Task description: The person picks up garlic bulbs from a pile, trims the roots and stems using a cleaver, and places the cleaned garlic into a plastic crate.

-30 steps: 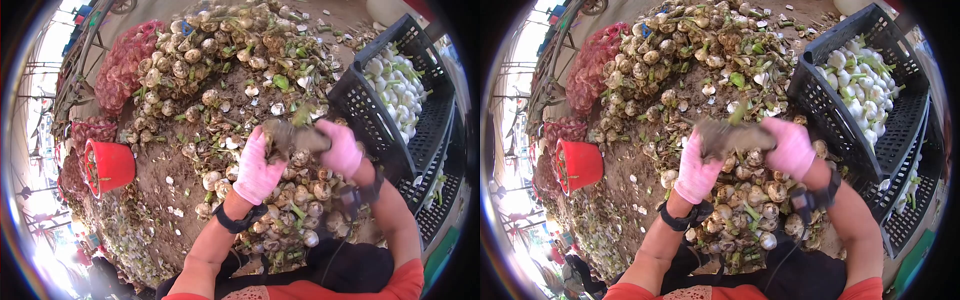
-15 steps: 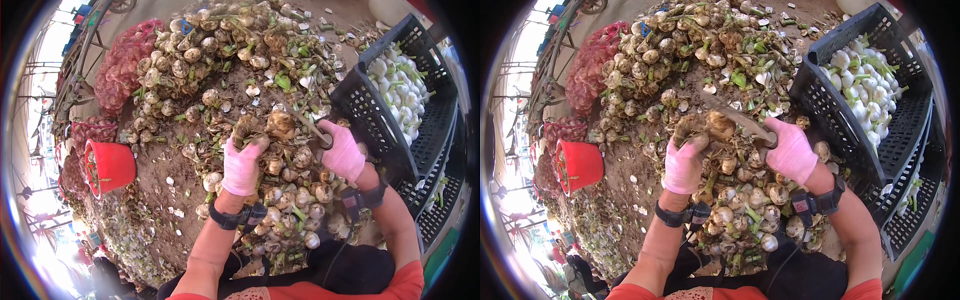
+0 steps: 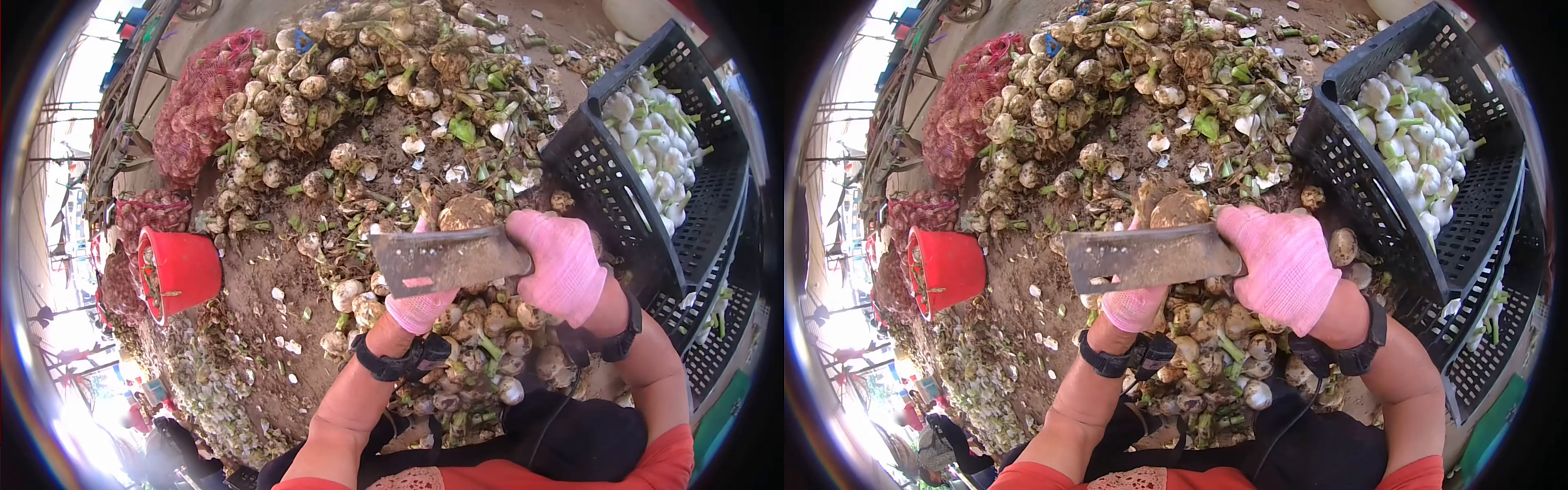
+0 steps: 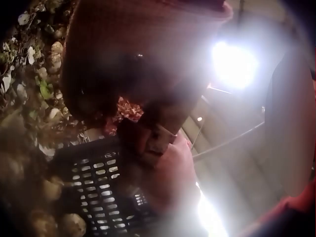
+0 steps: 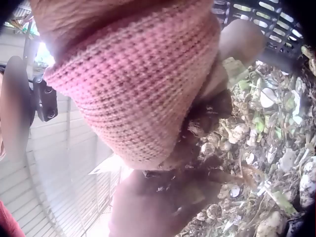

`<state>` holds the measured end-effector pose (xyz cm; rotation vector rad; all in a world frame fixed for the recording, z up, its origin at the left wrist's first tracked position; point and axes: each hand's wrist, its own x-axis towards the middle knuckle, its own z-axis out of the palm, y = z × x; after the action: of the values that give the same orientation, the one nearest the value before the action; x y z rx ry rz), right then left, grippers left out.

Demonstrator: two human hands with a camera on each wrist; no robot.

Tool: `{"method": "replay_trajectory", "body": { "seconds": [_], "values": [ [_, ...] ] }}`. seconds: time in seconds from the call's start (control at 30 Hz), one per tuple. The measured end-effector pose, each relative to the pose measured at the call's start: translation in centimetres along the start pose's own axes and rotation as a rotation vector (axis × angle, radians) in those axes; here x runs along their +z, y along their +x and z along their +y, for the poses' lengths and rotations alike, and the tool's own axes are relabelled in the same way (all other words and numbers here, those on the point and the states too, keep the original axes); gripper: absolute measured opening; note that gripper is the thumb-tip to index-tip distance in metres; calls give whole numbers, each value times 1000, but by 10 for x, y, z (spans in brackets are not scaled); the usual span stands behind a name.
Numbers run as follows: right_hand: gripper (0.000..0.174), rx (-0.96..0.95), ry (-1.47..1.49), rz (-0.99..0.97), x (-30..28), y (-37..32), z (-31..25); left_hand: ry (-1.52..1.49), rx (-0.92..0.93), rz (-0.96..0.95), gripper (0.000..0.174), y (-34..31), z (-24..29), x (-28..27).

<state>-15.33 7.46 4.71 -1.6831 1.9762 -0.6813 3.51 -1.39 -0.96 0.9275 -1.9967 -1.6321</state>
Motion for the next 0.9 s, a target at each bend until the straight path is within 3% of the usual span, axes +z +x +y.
{"method": "replay_trajectory", "body": {
  "seconds": [0.03,0.3,0.43,0.5,0.53,0.6,0.7,0.77,0.8,0.9],
  "values": [
    [29,2,-1,-1,1,-1,1,178,132,48,64,-1,0,-3],
    [32,-60,10,62,3,0,1,-112,158,-75,74,5,-3,-6],
    [33,-48,31,-19,5,-2,-2,-670,-14,-118,77,8,1,2],
    [34,-65,61,-42,9,-3,-1,-812,-61,-123,78,10,2,7],
    [34,-68,62,-45,11,-4,-1,-813,-105,-96,51,13,3,10],
    [32,-17,44,-95,15,-5,0,-814,-149,-68,49,18,13,11],
    [29,-49,53,-63,28,-4,10,-1029,-422,-52,46,22,19,13],
    [28,-45,49,-40,35,-5,15,-1531,-646,-144,46,26,3,13],
    [26,-41,43,-14,38,-5,17,-1592,-531,-189,48,22,3,15],
    [25,-97,38,30,44,-3,22,-1477,-575,-56,40,22,10,18]
  ]
}}
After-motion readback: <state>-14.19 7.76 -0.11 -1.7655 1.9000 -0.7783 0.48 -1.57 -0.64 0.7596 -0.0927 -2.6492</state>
